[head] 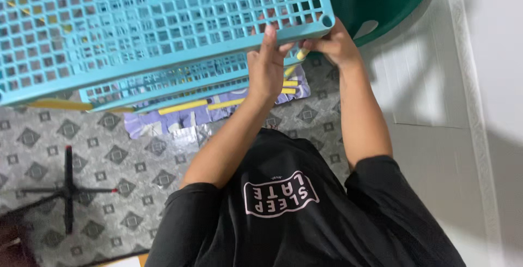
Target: The person assembles a plastic rack by inserting yellow cylindrical rods into the holes of light blue plastic trays. They handle two trays and multiple rods, aligning and pushing the rods into place to form a stacked structure.
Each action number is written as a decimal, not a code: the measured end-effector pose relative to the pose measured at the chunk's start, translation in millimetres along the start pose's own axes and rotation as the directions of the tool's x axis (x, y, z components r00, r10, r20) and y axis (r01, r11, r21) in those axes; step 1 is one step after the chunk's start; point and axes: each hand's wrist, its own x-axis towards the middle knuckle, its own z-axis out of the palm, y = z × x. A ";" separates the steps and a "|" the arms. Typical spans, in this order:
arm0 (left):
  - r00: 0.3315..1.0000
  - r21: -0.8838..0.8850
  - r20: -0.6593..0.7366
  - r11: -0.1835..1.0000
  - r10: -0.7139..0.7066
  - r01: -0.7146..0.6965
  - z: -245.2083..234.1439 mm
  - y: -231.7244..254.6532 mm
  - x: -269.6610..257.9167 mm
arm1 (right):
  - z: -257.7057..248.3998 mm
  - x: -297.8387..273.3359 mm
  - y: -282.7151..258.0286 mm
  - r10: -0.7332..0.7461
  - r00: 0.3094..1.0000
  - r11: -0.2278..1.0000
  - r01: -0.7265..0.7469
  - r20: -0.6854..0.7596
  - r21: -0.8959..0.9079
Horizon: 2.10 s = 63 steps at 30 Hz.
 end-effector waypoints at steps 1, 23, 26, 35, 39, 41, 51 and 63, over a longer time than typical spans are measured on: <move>1.000 -0.023 0.012 1.000 0.015 -0.015 4.8 -4.2 2.0 | -3.4 2.5 2.0 0.060 0.998 0.992 -0.062 0.022 0.109; 0.991 -0.077 -0.136 0.997 -0.021 0.010 31.7 -7.0 4.7 | 62.0 12.6 55.7 -0.396 0.770 0.909 0.249 -0.500 -0.335; 0.986 -0.097 -0.163 0.995 -0.034 0.018 22.4 -11.4 7.4 | 45.4 10.8 51.0 -0.282 0.893 0.953 0.218 -0.350 -0.213; 0.988 -0.134 -0.147 0.988 0.050 -0.071 22.5 -10.0 21.1 | -13.2 58.6 -3.7 0.130 0.865 0.991 -0.107 0.485 -0.074; 0.993 -0.212 -0.115 0.976 0.028 -0.052 30.2 -17.6 12.5 | 7.2 30.7 -1.3 0.142 0.935 0.978 -0.183 0.325 0.098; 0.994 -0.252 -0.110 0.966 0.025 -0.052 31.8 -14.7 16.8 | 20.3 29.9 -2.2 0.049 0.972 0.981 -0.089 0.229 0.170; 0.985 -0.233 -0.164 0.968 0.058 -0.096 30.3 -21.7 12.0 | 55.2 15.1 13.7 -0.240 0.955 0.963 0.257 -0.177 0.082; 0.976 -0.220 -0.217 0.974 0.005 -0.054 29.3 -21.1 16.5 | 20.1 23.9 17.8 -0.014 0.999 0.993 0.010 0.031 0.121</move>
